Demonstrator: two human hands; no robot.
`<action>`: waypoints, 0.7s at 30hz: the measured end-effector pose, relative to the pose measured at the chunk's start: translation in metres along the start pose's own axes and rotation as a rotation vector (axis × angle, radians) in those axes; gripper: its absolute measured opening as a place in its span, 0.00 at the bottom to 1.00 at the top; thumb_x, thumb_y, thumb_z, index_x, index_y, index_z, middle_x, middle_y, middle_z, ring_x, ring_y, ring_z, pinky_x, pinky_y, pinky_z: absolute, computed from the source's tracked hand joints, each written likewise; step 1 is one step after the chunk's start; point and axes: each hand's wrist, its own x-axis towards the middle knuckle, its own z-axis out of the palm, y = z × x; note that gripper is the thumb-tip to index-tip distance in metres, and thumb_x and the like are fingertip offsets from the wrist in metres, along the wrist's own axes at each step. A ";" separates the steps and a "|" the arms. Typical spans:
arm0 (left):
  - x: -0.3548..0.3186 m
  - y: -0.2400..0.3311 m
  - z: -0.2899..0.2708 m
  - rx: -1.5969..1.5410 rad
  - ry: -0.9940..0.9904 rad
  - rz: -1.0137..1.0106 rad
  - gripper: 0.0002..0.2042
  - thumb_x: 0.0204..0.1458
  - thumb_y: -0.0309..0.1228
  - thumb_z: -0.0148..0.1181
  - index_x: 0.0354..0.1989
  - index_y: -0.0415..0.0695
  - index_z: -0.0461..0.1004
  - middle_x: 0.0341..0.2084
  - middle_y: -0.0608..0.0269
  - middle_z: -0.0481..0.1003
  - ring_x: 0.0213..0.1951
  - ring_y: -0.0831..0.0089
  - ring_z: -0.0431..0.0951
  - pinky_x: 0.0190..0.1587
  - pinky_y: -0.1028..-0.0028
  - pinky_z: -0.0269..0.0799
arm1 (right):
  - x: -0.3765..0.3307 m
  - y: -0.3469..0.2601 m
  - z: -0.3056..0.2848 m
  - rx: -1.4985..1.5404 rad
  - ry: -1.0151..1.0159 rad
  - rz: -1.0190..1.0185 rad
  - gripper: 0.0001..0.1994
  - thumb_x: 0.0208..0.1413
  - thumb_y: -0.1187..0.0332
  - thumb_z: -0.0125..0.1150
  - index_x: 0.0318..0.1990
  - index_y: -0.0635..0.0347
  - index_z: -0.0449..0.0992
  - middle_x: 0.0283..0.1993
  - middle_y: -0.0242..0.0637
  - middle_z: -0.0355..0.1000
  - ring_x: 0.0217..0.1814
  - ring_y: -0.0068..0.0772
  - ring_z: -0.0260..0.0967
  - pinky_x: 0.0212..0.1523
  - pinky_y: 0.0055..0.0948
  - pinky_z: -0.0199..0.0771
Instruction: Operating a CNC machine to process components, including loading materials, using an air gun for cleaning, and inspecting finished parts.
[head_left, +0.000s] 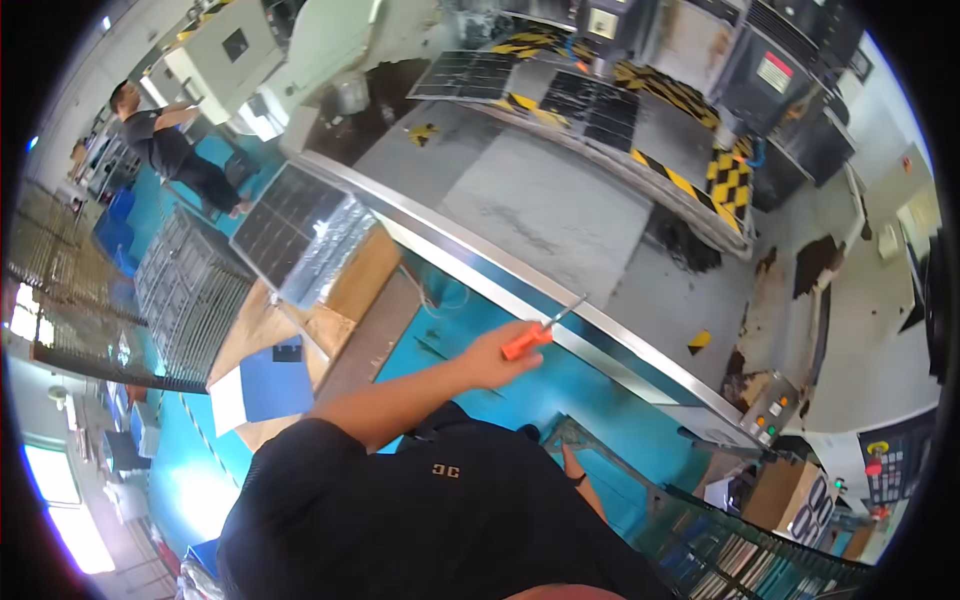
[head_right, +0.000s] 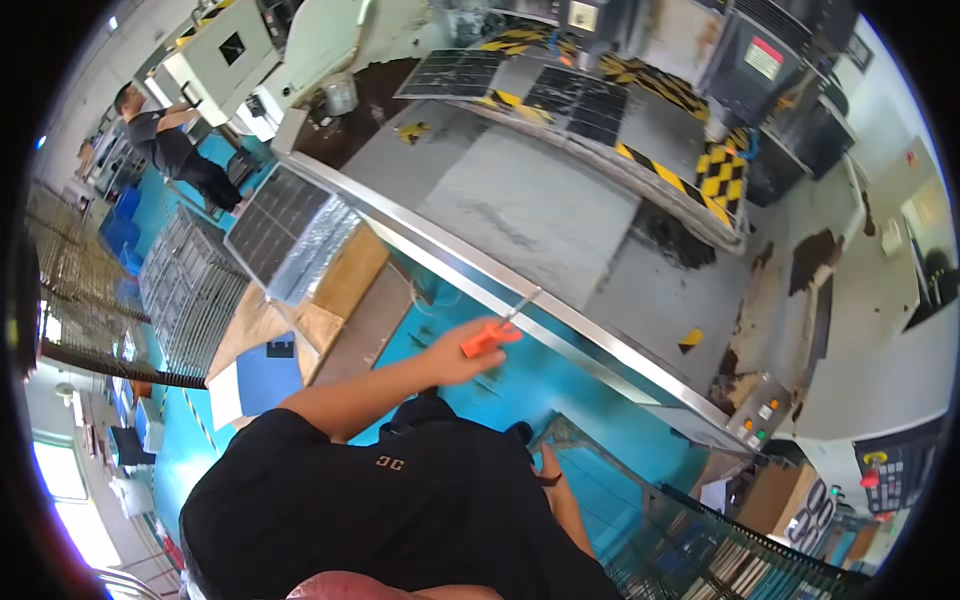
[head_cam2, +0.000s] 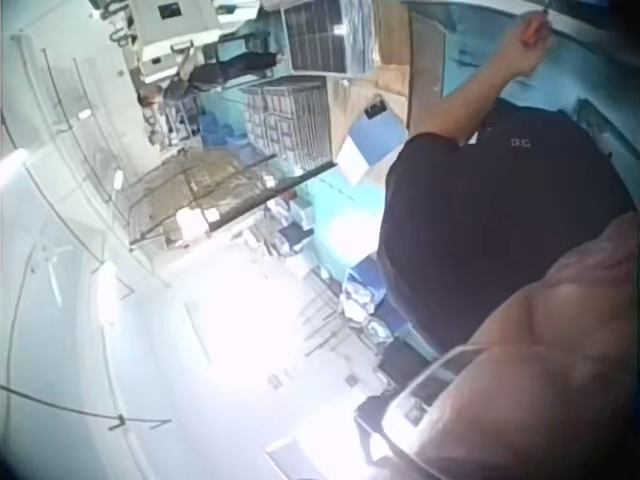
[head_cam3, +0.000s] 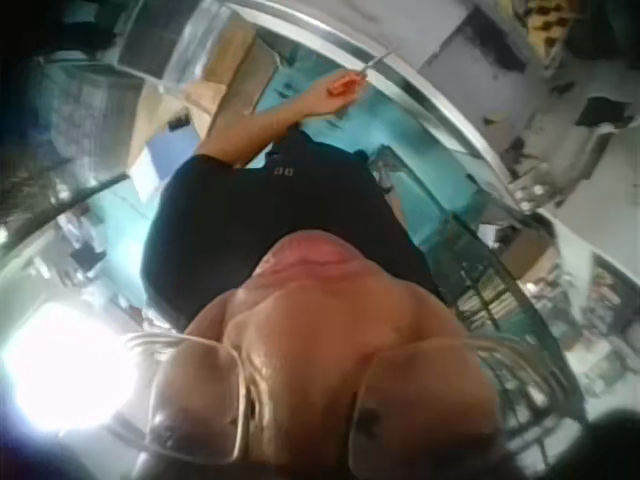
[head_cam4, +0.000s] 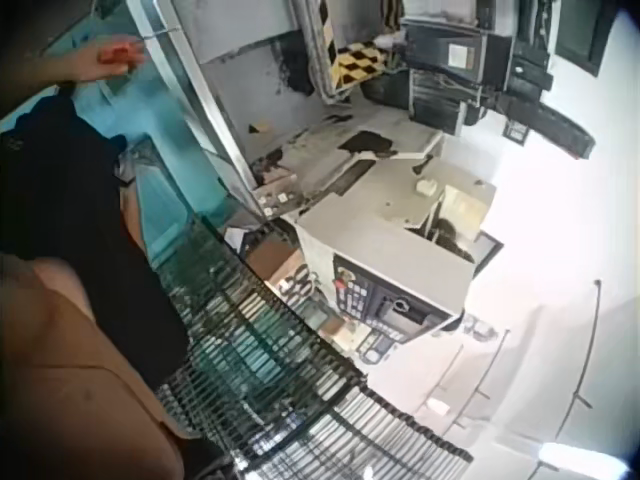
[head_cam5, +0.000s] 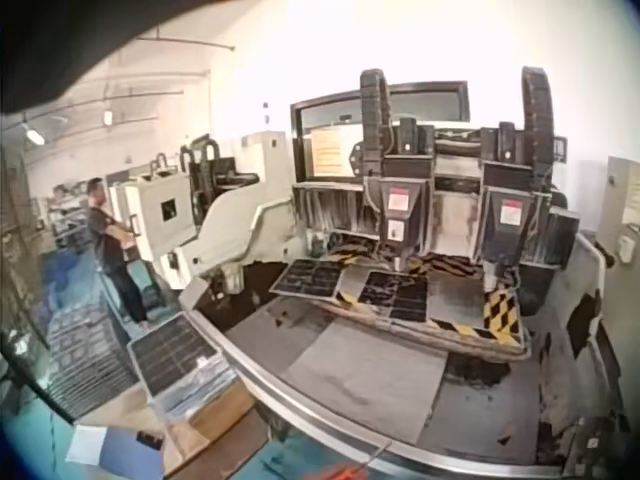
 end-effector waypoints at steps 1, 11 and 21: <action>-0.012 -0.001 -0.010 -0.018 0.004 0.003 0.26 0.59 0.33 0.62 0.65 0.42 0.63 0.59 0.60 0.71 0.47 0.73 0.76 0.50 0.71 0.73 | 0.014 -0.019 0.007 0.066 0.030 -0.038 0.37 0.57 0.58 0.66 0.68 0.70 0.58 0.61 0.60 0.66 0.61 0.56 0.67 0.60 0.46 0.68; -0.046 -0.036 -0.140 -0.713 -0.168 -0.203 0.39 0.62 0.38 0.58 0.75 0.46 0.41 0.60 0.53 0.66 0.57 0.65 0.70 0.58 0.68 0.68 | 0.166 -0.426 0.036 -0.130 0.252 -0.603 0.33 0.56 0.72 0.63 0.68 0.68 0.57 0.63 0.56 0.65 0.60 0.50 0.69 0.62 0.40 0.68; -0.098 -0.137 -0.393 -0.911 0.436 -0.363 0.30 0.61 0.36 0.59 0.71 0.44 0.57 0.66 0.57 0.63 0.65 0.67 0.64 0.62 0.65 0.65 | 0.126 -0.547 -0.040 -0.376 0.023 -0.246 0.28 0.50 0.69 0.63 0.61 0.63 0.68 0.43 0.47 0.76 0.46 0.44 0.76 0.51 0.39 0.73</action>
